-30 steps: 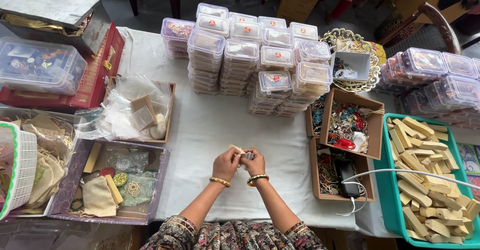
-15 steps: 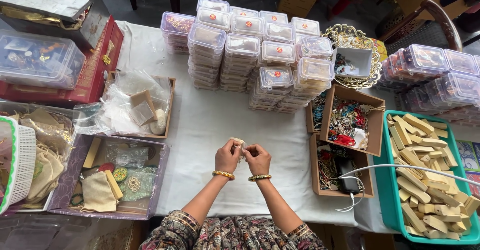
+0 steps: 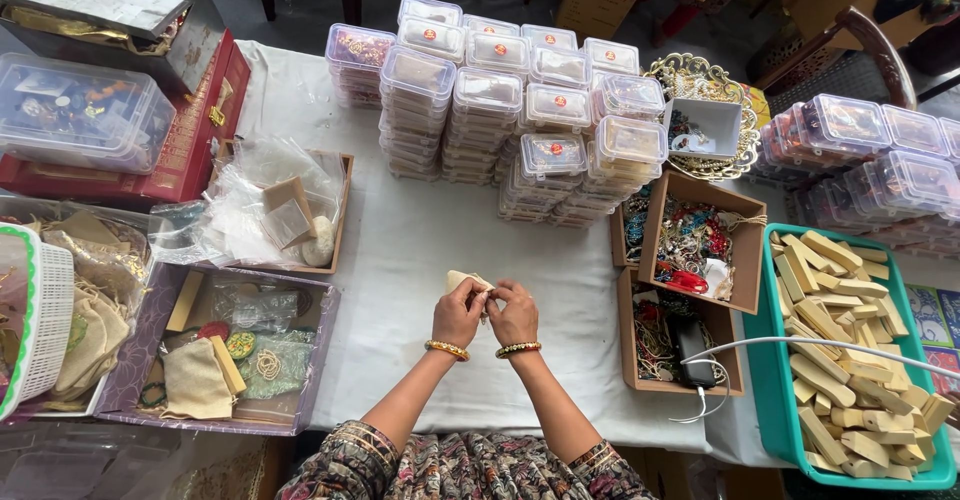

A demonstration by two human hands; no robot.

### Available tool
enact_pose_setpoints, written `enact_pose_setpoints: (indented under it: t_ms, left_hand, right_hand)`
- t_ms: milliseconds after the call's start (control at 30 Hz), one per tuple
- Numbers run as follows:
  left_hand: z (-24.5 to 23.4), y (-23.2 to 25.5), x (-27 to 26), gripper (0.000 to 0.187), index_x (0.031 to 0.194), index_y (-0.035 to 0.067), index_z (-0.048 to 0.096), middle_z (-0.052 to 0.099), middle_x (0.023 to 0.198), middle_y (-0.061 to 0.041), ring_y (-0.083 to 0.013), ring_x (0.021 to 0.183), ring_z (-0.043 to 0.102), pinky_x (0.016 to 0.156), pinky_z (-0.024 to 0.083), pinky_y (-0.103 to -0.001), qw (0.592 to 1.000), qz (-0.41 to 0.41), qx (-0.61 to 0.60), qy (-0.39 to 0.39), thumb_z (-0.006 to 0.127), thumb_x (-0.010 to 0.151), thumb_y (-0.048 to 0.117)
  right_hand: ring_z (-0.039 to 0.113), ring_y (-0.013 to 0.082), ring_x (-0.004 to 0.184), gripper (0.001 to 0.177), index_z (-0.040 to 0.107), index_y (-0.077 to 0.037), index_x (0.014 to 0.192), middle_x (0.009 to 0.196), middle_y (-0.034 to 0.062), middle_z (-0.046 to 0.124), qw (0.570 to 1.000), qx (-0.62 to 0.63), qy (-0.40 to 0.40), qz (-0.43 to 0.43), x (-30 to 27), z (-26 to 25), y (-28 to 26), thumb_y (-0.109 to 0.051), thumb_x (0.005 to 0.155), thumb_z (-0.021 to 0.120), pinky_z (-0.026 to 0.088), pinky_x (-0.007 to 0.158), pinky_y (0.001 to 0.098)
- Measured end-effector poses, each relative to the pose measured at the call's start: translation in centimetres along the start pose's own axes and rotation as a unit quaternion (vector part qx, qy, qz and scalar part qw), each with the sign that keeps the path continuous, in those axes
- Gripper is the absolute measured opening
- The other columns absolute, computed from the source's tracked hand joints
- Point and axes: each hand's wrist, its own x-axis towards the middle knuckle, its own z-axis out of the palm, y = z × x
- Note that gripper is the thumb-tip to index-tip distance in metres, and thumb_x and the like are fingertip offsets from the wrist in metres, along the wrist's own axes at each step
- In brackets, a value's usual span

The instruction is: The person packs various jewelry items, including necklaces and bracelets, into small plastic bags and then into clear plastic containers. They also handle small fabric pouches and wooden blocks, organizing them on a table covered with a white cloth.

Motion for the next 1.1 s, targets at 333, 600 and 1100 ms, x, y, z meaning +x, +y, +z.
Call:
enact_pose_setpoints:
  t_ms: [333,600,1100]
  left_hand:
    - [0.5,0.1,-1.1,0.008,0.094,0.007,0.067,0.071,0.067,-0.003,-0.0135,0.057,0.065,0.055,0.052,-0.030,0.997,-0.067,-0.047,-0.007,0.066,0.095,0.015]
    - [-2.8,-0.2,1.2,0.039,0.120,0.008,0.069,0.071,0.092,-0.011,-0.0232,0.087,0.065,0.073,0.055,-0.035,0.977,0.203,0.001,0.060,0.067,0.081,0.001]
    - [-1.3,-3.7,1.5,0.021,0.104,0.009,0.072,0.075,0.094,0.002,-0.0062,0.087,0.069,0.079,0.056,-0.025,0.960,-0.107,-0.214,-0.148,0.076,0.087,0.020]
  right_hand:
    - [0.070,0.0254,0.066,0.026,0.063,-0.003,0.096,0.073,0.0089,0.073,0.956,0.072,-0.088,0.272,0.5,-0.2,-0.2,-0.015,0.079,0.079,0.056,0.066,0.0380]
    - [0.072,0.0100,0.079,0.028,0.068,-0.003,0.106,0.090,0.0040,0.077,0.891,0.299,-0.218,0.262,0.1,-0.3,5.2,0.002,0.079,0.073,0.061,0.072,0.0273]
    - [0.066,0.0095,0.078,0.015,0.075,0.001,0.101,0.087,0.0040,0.075,0.823,0.418,-0.240,0.302,-2.5,1.2,7.6,-0.010,0.090,0.078,0.055,0.071,0.0259]
